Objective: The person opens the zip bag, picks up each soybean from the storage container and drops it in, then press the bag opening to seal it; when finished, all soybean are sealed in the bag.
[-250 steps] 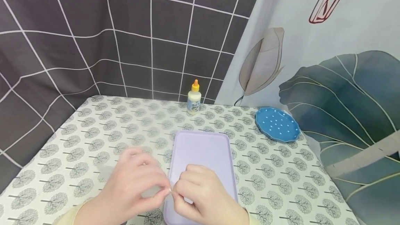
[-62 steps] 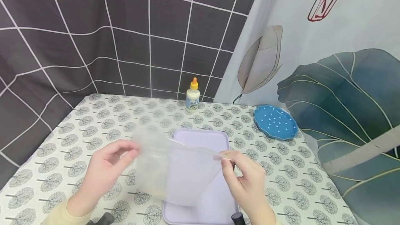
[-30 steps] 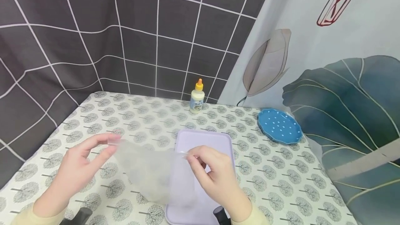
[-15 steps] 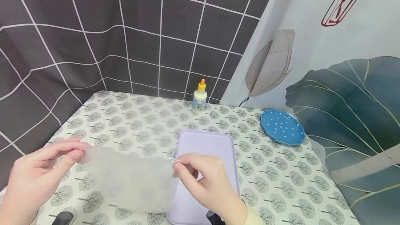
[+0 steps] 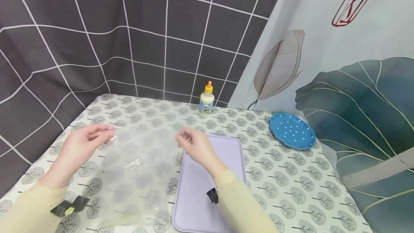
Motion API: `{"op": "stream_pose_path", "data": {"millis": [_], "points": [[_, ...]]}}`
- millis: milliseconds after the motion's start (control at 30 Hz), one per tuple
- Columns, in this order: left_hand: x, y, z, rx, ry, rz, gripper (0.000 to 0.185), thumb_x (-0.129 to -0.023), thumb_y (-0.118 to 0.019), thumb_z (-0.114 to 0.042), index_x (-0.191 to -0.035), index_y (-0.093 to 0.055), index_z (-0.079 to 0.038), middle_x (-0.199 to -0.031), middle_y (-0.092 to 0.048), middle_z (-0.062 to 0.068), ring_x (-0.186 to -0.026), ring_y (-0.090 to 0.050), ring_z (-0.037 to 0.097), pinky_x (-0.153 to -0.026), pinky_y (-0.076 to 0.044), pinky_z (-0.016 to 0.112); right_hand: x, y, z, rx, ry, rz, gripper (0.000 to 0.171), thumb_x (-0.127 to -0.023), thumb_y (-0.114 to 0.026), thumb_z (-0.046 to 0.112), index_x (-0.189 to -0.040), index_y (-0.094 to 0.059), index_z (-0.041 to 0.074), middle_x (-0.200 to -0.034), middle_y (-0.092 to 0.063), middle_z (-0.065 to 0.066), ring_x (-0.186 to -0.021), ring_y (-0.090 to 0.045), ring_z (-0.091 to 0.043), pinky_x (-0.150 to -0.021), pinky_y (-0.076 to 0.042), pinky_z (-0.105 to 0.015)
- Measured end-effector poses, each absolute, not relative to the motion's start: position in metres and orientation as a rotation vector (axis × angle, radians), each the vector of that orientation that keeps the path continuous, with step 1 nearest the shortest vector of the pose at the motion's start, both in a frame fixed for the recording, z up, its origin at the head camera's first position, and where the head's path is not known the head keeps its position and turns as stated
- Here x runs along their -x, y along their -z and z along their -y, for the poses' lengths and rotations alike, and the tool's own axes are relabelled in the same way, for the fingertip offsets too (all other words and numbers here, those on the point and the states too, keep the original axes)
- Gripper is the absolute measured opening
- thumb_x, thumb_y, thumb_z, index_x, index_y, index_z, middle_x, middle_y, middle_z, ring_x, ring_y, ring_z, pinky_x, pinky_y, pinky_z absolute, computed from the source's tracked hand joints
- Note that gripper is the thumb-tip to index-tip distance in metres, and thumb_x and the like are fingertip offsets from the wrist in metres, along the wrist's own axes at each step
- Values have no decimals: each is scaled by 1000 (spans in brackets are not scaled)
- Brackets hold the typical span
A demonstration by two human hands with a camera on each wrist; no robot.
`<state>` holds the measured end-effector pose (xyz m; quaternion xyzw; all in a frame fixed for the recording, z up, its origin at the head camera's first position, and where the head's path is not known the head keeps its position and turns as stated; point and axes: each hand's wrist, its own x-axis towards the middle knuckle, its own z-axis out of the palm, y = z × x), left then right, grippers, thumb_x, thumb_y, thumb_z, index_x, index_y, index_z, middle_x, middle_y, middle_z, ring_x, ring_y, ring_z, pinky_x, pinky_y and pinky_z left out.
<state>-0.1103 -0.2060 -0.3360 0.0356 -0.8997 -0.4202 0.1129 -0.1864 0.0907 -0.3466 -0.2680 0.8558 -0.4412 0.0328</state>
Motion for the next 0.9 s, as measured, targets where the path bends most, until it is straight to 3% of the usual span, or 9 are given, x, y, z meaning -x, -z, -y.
{"op": "stream_pose_path", "data": {"millis": [133, 400, 600, 900], "points": [[146, 354, 212, -76, 1208, 2747, 35, -96, -55, -33, -114, -63, -5, -91, -72, 12, -94, -66, 31, -84, -51, 53, 216, 364, -84, 795, 1223, -2679, 13, -93, -59, 18, -93, -66, 7, -81, -67, -6, -57, -54, -10, -48, -49, -23], [207, 386, 212, -86, 1148, 2925, 29, -94, -58, -24, -113, -65, -3, -116, -64, 20, -107, -59, 36, -96, -45, 54, 262, 398, -79, 708, 924, -2759, 13, -91, -61, 15, -94, -68, 6, -87, -67, -4, -69, -58, -11, -61, -51, -22], [234, 405, 203, -92, 1053, 3048, 24, -91, -61, -19, -105, -69, -1, -115, -65, 19, -104, -59, 35, -98, -44, 51, 279, 414, -81, 626, 733, -2791, 11, -90, -63, 16, -94, -69, 7, -86, -67, -5, -67, -58, -12, -59, -51, -22], [245, 418, 197, -203, 1042, 3132, 25, -90, -62, -22, -102, -69, -1, -121, -61, 21, -111, -55, 38, -100, -41, 54, 286, 428, -83, 652, 635, -2802, 13, -90, -64, 19, -95, -70, 9, -80, -65, -1, -62, -55, -9, -56, -48, -21]]}}
